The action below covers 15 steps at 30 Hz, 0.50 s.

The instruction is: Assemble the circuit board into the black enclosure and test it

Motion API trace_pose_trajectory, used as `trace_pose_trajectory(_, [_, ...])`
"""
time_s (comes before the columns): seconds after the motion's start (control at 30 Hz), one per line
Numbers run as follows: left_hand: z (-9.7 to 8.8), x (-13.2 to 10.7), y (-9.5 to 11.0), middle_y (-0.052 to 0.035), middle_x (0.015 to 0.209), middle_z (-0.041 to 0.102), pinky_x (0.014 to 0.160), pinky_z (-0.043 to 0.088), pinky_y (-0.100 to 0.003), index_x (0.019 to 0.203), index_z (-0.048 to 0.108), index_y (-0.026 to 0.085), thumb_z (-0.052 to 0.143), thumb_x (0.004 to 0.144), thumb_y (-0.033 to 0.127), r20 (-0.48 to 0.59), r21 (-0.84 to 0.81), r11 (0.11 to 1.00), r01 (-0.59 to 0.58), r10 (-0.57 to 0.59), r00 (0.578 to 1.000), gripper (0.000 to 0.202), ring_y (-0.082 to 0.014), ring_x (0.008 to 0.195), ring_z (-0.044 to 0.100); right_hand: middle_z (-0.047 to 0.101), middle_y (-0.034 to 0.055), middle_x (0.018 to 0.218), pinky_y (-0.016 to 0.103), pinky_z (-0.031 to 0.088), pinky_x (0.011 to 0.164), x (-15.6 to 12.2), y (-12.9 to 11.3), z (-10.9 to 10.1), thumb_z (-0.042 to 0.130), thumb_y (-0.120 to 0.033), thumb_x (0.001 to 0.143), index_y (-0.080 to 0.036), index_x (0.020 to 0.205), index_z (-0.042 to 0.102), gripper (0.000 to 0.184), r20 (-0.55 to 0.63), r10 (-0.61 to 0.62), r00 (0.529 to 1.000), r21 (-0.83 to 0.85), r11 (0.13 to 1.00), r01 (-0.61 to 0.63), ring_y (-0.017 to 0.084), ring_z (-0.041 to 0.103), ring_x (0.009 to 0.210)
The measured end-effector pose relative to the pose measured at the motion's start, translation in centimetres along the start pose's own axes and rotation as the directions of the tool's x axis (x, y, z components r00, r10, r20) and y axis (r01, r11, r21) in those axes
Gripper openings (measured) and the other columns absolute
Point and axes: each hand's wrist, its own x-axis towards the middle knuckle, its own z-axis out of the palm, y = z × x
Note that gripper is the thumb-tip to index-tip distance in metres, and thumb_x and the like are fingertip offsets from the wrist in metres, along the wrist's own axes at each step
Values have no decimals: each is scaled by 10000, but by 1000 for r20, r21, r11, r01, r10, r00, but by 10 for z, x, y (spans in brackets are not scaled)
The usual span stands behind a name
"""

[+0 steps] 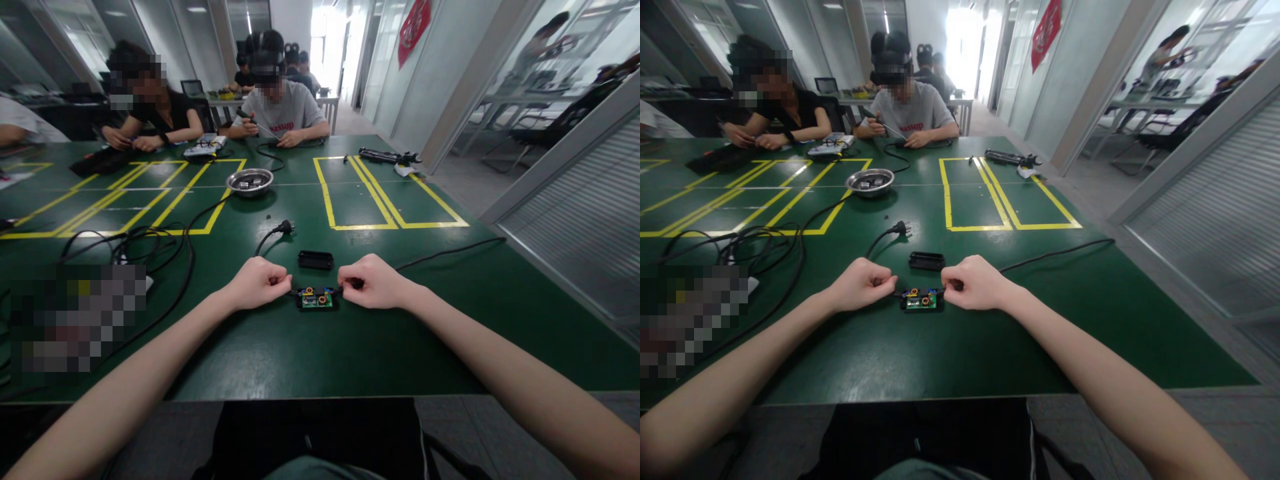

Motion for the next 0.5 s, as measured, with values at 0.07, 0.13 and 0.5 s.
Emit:
trace_pose_trajectory(0.07, [0, 0, 1, 74, 488, 240, 488, 215, -226, 523, 308, 197, 476, 909, 331, 3, 4, 1000, 4, -4, 1000, 442, -72, 456, 253, 495, -47, 503, 233, 327, 575, 0, 0, 0, 516, -233, 776, -197, 644, 564, 145, 7, 6, 1000, 0, 1000, -6, 89, 423, 449])
trace_pose_trajectory(0.13, [0, 0, 1, 73, 488, 241, 491, 216, -226, 523, 303, 197, 472, 909, 333, 10, 9, 1000, 6, -6, 1000, 443, -71, 456, 257, 500, -44, 504, 233, 326, 576, 0, 0, 0, 520, -231, 778, -196, 644, 570, 147, 10, 11, 1000, -3, 1000, -11, 91, 423, 452])
trace_pose_trajectory(0.5, [4, 1, 1, 66, 467, 274, 519, 220, -243, 524, 332, 190, 479, 906, 316, 79, 115, 993, 12, -21, 997, 429, -82, 447, 290, 514, -40, 535, 253, 320, 614, 2, -7, -4, 552, -233, 783, -198, 633, 555, 154, 135, 92, 987, -54, 995, -85, 100, 432, 484])
